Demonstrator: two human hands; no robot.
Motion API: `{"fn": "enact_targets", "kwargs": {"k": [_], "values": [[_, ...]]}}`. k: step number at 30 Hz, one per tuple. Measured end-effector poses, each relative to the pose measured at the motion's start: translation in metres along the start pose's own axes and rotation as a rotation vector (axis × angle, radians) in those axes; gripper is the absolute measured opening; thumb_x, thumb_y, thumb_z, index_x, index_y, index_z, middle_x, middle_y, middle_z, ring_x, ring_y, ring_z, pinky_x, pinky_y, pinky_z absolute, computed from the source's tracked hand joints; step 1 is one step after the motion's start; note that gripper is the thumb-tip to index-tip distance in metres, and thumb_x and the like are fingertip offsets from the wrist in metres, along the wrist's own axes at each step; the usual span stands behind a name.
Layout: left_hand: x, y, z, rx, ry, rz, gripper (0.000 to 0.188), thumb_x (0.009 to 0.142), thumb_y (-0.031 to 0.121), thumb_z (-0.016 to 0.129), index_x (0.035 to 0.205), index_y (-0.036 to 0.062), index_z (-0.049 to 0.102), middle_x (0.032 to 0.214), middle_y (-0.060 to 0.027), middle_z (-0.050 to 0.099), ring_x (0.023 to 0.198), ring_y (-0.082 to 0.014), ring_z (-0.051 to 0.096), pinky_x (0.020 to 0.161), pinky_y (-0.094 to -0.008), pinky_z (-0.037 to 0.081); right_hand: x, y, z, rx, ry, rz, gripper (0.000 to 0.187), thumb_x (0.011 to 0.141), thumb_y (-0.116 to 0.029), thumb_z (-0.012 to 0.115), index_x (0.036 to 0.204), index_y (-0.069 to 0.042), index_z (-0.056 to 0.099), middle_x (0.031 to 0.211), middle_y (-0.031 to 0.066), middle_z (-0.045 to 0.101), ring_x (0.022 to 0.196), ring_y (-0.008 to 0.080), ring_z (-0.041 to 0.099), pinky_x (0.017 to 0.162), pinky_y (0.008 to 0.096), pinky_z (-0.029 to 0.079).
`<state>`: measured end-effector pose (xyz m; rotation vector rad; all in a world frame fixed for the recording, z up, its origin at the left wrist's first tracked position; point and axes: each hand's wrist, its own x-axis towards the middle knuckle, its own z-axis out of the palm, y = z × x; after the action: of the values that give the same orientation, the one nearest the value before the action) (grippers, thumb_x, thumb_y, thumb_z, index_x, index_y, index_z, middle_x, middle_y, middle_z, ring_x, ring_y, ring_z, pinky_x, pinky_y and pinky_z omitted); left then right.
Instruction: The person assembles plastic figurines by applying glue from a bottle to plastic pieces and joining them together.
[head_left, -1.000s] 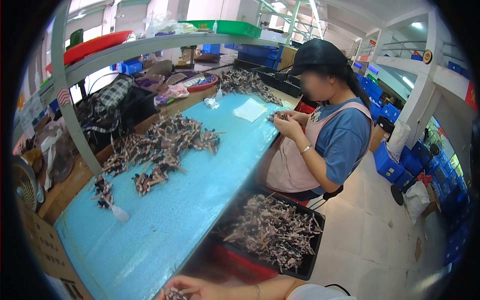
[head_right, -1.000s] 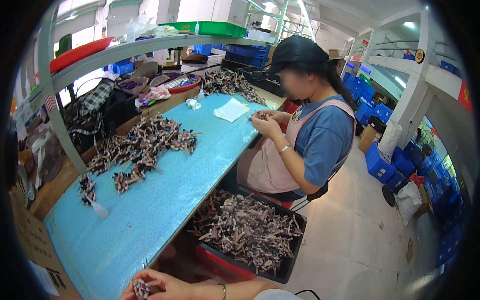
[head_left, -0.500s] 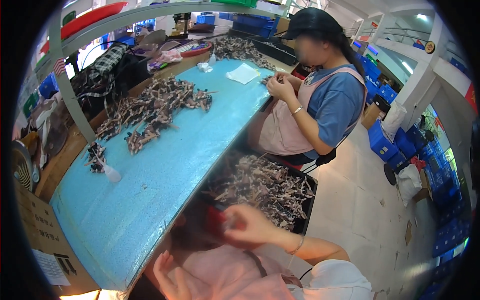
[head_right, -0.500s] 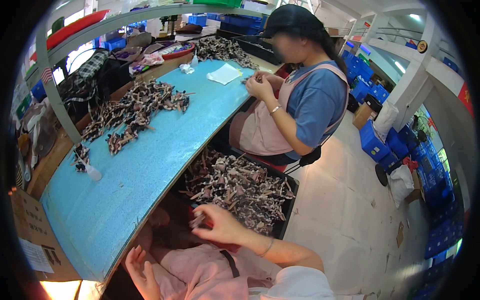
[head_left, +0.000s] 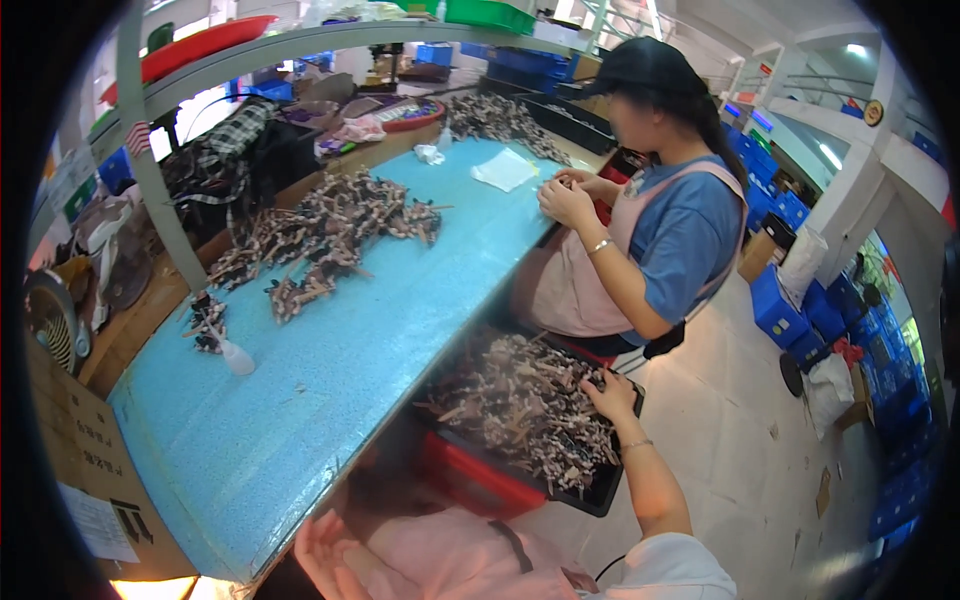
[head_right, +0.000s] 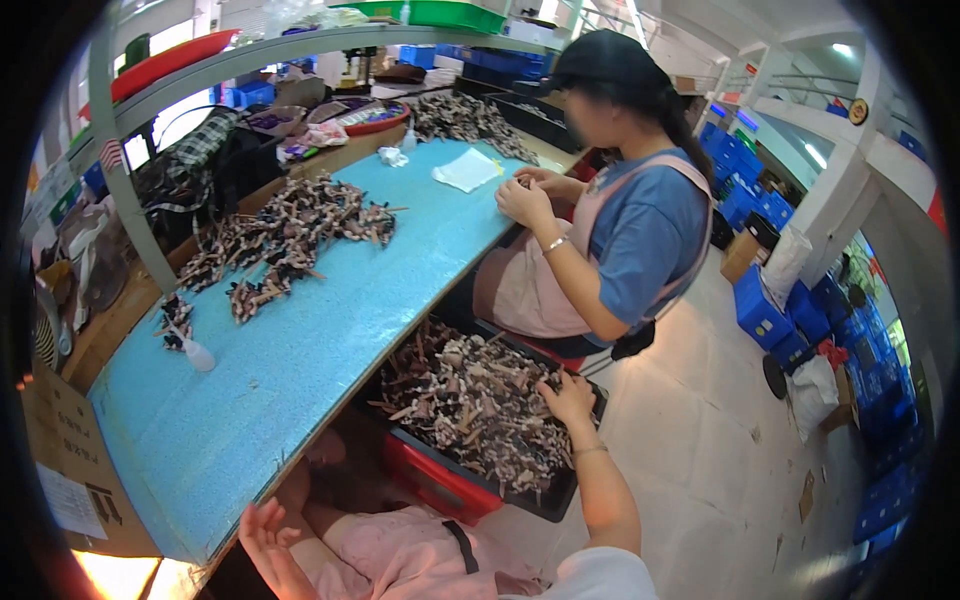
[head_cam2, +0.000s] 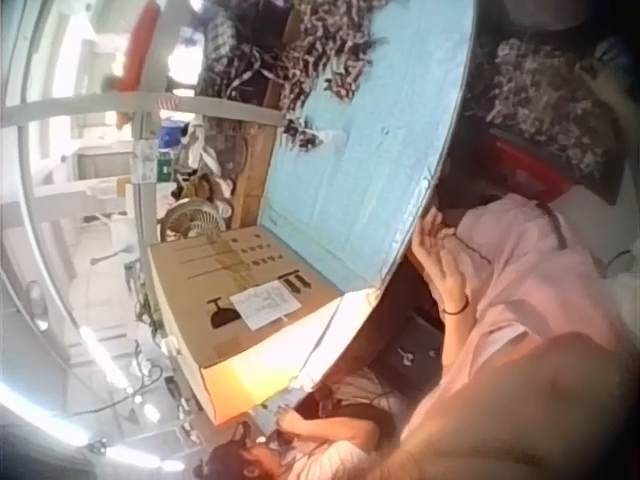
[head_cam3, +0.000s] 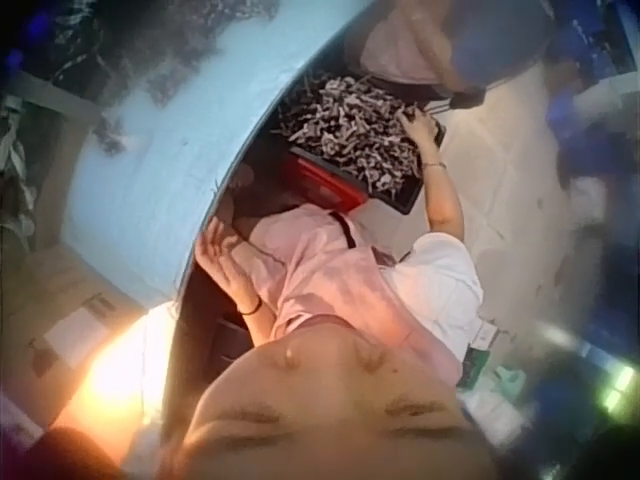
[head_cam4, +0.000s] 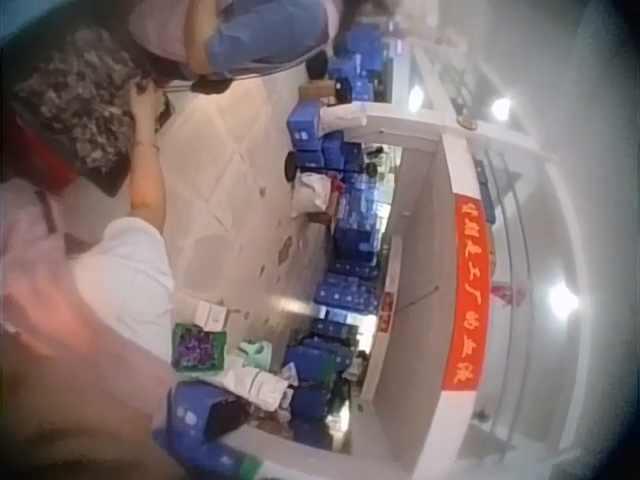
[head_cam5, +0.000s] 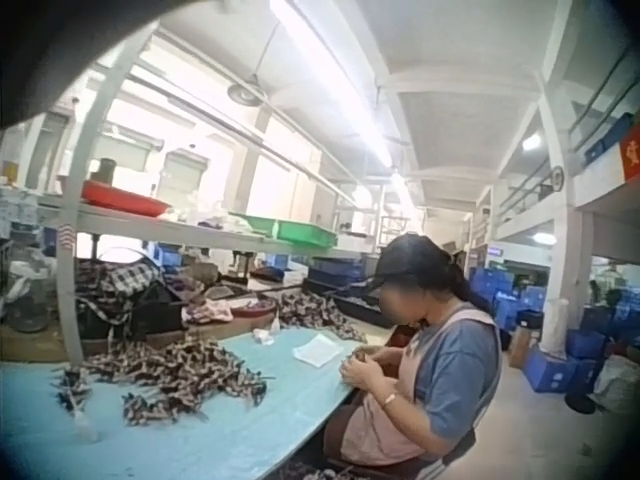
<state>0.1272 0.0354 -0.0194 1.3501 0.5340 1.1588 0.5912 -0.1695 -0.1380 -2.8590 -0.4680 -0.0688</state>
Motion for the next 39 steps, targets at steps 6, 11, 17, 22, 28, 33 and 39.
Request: {"fn": "enact_targets", "kwargs": {"k": [6, 11, 17, 22, 28, 33, 39], "values": [[0.038, 0.061, 0.021, -0.556, -0.05, 0.281, 0.072, 0.085, 0.052, 0.05, 0.137, 0.0081, 0.027, 0.142, -0.0194, 0.024, 0.122, -0.0303, 0.036, 0.085, -0.0393, 0.042, -0.009, -0.039, -0.033, 0.004, 0.167, -0.183, 0.059, 0.07, -0.03, 0.068, 0.117, -0.001, 0.048, 0.107, 0.0214, 0.054, 0.101, 0.0384, 0.051, 0.086, 0.0446, 0.041], [0.031, 0.13, 0.05, -0.914, -0.199, 0.579, 0.056, 0.087, 0.04, 0.054, 0.135, 0.0199, 0.035, 0.144, -0.0042, 0.018, 0.123, -0.0264, 0.03, 0.074, -0.0472, 0.052, -0.049, -0.182, -0.095, 0.463, 0.174, -0.777, 0.038, 0.075, -0.012, 0.064, 0.109, 0.0, 0.052, 0.104, 0.0182, 0.055, 0.096, 0.0345, 0.053, 0.082, 0.0393, 0.043], [0.019, 0.16, 0.021, -0.923, -0.437, 0.467, 0.033, 0.088, 0.026, 0.056, 0.12, 0.0205, 0.049, 0.135, 0.0048, 0.026, 0.118, -0.0245, 0.034, 0.074, -0.0519, 0.054, -0.075, -0.359, -0.09, 0.7, -0.014, -1.281, 0.03, 0.076, -0.008, 0.064, 0.103, 0.001, 0.053, 0.1, 0.0174, 0.055, 0.093, 0.0347, 0.053, 0.08, 0.0394, 0.043], [0.013, 0.154, 0.009, -0.983, -0.281, 0.608, 0.034, 0.088, 0.029, 0.056, 0.12, 0.0189, 0.049, 0.137, -0.0001, 0.022, 0.118, -0.0254, 0.034, 0.073, -0.0481, 0.054, -0.04, -0.454, -0.037, 0.363, 0.407, -1.322, 0.026, 0.07, -0.01, 0.067, 0.094, -0.005, 0.057, 0.087, 0.0121, 0.054, 0.084, 0.0288, 0.053, 0.069, 0.0395, 0.042], [0.027, 0.13, 0.013, -0.965, 0.002, 0.686, 0.034, 0.088, 0.028, 0.057, 0.117, 0.0125, 0.05, 0.135, -0.0085, 0.028, 0.111, -0.0238, 0.04, 0.072, -0.0386, 0.052, -0.032, -0.449, -0.056, 0.196, 0.603, -1.315, 0.005, 0.069, -0.013, 0.061, 0.074, -0.009, 0.06, 0.074, 0.005, 0.052, 0.076, 0.0235, 0.052, 0.063, 0.0369, 0.04], [0.049, 0.052, -0.017, -0.039, 0.081, 0.395, 0.045, 0.081, 0.006, 0.056, 0.122, 0.0031, 0.039, 0.13, -0.0154, 0.04, 0.109, -0.0264, 0.046, 0.088, -0.0325, 0.039, -0.074, -0.418, -0.062, 0.523, 0.258, -1.262, 0.006, 0.076, -0.014, 0.061, 0.075, -0.008, 0.062, 0.073, 0.0114, 0.057, 0.07, 0.0302, 0.056, 0.059, 0.0408, 0.044], [0.074, 0.004, 0.004, 0.875, 0.131, 0.284, 0.054, 0.074, -0.003, 0.056, 0.125, -0.004, 0.038, 0.132, -0.0254, 0.034, 0.119, -0.0396, 0.039, 0.095, -0.0428, 0.036, -0.16, -0.383, -0.091, 0.986, -0.341, -1.205, 0.013, 0.081, -0.015, 0.054, 0.076, -0.004, 0.056, 0.072, 0.0146, 0.054, 0.069, 0.0351, 0.054, 0.059, 0.0436, 0.042]]}}
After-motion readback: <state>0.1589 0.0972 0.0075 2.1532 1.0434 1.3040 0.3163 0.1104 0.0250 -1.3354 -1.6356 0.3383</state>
